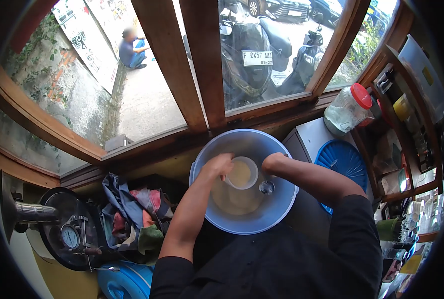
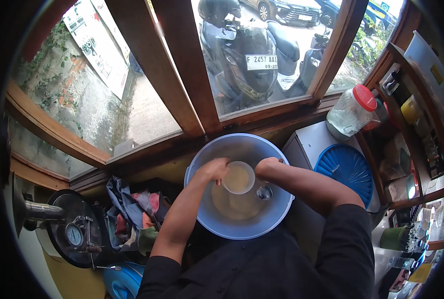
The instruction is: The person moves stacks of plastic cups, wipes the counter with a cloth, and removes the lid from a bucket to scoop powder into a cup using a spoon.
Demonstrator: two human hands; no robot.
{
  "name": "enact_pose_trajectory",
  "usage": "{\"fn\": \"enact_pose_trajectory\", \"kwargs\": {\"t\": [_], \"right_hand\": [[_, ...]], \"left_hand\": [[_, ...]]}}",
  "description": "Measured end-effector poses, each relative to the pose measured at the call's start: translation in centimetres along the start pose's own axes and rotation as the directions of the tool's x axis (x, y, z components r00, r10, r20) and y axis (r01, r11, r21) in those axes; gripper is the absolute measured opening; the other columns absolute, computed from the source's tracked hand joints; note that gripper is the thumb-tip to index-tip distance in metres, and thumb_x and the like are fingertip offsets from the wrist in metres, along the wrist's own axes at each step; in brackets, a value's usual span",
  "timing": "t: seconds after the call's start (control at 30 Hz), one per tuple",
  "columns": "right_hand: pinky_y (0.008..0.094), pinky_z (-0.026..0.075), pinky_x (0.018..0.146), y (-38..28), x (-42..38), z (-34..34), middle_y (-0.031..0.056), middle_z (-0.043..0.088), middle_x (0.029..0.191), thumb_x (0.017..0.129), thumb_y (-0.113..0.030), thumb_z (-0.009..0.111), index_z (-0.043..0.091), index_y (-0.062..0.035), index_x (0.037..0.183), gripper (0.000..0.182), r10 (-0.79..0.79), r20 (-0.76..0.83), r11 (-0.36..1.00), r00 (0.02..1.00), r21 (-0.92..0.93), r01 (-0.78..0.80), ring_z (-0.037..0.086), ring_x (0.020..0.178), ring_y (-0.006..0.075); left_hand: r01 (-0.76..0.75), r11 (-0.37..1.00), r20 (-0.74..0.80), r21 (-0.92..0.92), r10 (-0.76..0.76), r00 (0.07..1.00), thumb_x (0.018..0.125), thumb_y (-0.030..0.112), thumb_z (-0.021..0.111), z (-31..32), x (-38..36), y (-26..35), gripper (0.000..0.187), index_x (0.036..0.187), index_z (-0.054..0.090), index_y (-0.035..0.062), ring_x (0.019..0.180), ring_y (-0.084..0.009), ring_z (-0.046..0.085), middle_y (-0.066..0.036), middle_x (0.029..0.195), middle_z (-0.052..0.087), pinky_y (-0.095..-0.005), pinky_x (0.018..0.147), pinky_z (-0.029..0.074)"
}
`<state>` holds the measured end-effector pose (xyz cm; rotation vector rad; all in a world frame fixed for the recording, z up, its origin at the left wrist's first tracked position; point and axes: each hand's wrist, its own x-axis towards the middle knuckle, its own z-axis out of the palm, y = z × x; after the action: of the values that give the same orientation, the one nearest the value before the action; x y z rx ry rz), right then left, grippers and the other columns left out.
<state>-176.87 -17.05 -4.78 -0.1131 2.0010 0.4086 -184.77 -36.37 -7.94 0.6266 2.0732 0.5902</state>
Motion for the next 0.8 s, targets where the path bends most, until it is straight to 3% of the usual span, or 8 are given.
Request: {"fn": "enact_pose_trajectory", "kwargs": {"t": [0.07, 0.1, 0.17, 0.27, 0.37, 0.47, 0.6, 0.8], "right_hand": [[0.0463, 0.049, 0.097, -1.5, 7.7, 2.3, 0.0063, 0.068, 0.122, 0.088, -0.023, 0.066, 0.071, -0.0155, 0.118, 0.032, 0.053, 0.034, 0.999, 0.998, 0.009, -0.053, 0.064, 0.113, 0.0280], [0.0449, 0.053, 0.090, -1.7, 13.5, 4.0, 0.0125, 0.067, 0.122, 0.085, -0.015, 0.068, 0.071, -0.0121, 0.116, 0.031, 0.009, 0.144, 1.000, 0.990, 0.028, -0.013, 0.065, 0.110, 0.0332], [0.0444, 0.053, 0.089, -1.5, 16.1, 6.0, 0.0144, 0.067, 0.120, 0.085, -0.017, 0.068, 0.071, -0.0118, 0.114, 0.030, -0.129, -0.029, 0.988, 0.991, 0.082, 0.131, 0.065, 0.109, 0.0342], [0.0444, 0.053, 0.090, -2.5, 20.1, 7.7, 0.0150, 0.067, 0.120, 0.085, -0.018, 0.067, 0.071, -0.0114, 0.113, 0.030, -0.128, -0.310, 0.932, 0.942, 0.286, 0.221, 0.065, 0.109, 0.0343], [0.0443, 0.052, 0.090, -5.4, 22.3, 8.2, 0.0156, 0.067, 0.120, 0.085, -0.019, 0.067, 0.071, -0.0110, 0.113, 0.030, -0.122, -0.532, 0.804, 0.838, 0.442, 0.397, 0.065, 0.109, 0.0345], [0.0443, 0.052, 0.090, -8.4, 22.0, 8.3, 0.0162, 0.067, 0.120, 0.084, -0.020, 0.067, 0.071, -0.0106, 0.112, 0.030, -0.115, -0.669, 0.698, 0.735, 0.472, 0.538, 0.065, 0.109, 0.0346], [0.0442, 0.052, 0.090, -8.1, 21.4, 8.7, 0.0170, 0.066, 0.119, 0.084, -0.021, 0.066, 0.071, -0.0101, 0.111, 0.030, -0.140, -0.658, 0.685, 0.740, 0.475, 0.552, 0.064, 0.110, 0.0348], [0.0442, 0.052, 0.091, -5.1, 20.4, 10.3, 0.0181, 0.066, 0.119, 0.084, -0.024, 0.066, 0.071, -0.0094, 0.110, 0.031, -0.076, -0.522, 0.795, 0.850, 0.483, 0.368, 0.064, 0.110, 0.0351]], "left_hand": [[0.088, 0.992, -0.048, 0.096, -0.084, 0.995, 0.087, 0.009, 0.053, -0.6, -0.6, 0.8, 0.032, 0.116, 0.057, -0.0029, 0.069, -0.0341, 0.072, -0.026, 0.098, 0.069, -0.0438, 0.067, 0.058], [0.064, 0.987, -0.086, 0.146, -0.052, 0.995, 0.087, 0.011, 0.052, -0.7, -0.6, 0.5, 0.034, 0.118, 0.058, -0.0015, 0.072, -0.0341, 0.072, -0.026, 0.099, 0.069, -0.0442, 0.070, 0.057], [0.024, 0.970, -0.156, 0.243, 0.014, 0.988, 0.087, 0.016, 0.050, -0.8, -0.7, -0.5, 0.038, 0.122, 0.058, 0.0012, 0.077, -0.0341, 0.071, -0.025, 0.101, 0.068, -0.0452, 0.076, 0.056], [-0.046, 0.976, -0.349, 0.213, 0.120, 0.930, 0.087, 0.014, 0.053, 0.4, -0.8, -1.3, 0.029, 0.112, 0.060, 0.0028, 0.104, -0.0421, 0.064, -0.029, 0.110, 0.066, -0.0512, 0.088, 0.052], [-0.009, 0.979, -0.322, 0.204, 0.076, 0.944, 0.087, 0.015, 0.052, 0.2, -2.6, -0.5, 0.031, 0.115, 0.058, 0.0050, 0.105, -0.0417, 0.063, -0.029, 0.109, 0.065, -0.0520, 0.089, 0.051], [0.001, 0.965, -0.364, 0.262, 0.098, 0.926, 0.086, 0.015, 0.051, 0.8, -4.1, -0.1, 0.032, 0.117, 0.055, 0.0055, 0.100, -0.0430, 0.065, -0.028, 0.103, 0.066, -0.0514, 0.087, 0.052], [-0.043, 0.980, -0.437, 0.194, 0.125, 0.891, 0.087, 0.019, 0.050, 2.0, -6.6, 0.6, 0.027, 0.110, 0.052, 0.0071, 0.097, -0.0490, 0.062, -0.030, 0.097, 0.065, -0.0571, 0.088, 0.048], [-0.058, 0.976, -0.512, 0.210, 0.161, 0.844, 0.086, 0.018, 0.053, 2.1, -7.9, 0.9, 0.023, 0.105, 0.050, 0.0052, 0.084, -0.0468, 0.065, -0.029, 0.084, 0.066, -0.0566, 0.079, 0.052]]}}
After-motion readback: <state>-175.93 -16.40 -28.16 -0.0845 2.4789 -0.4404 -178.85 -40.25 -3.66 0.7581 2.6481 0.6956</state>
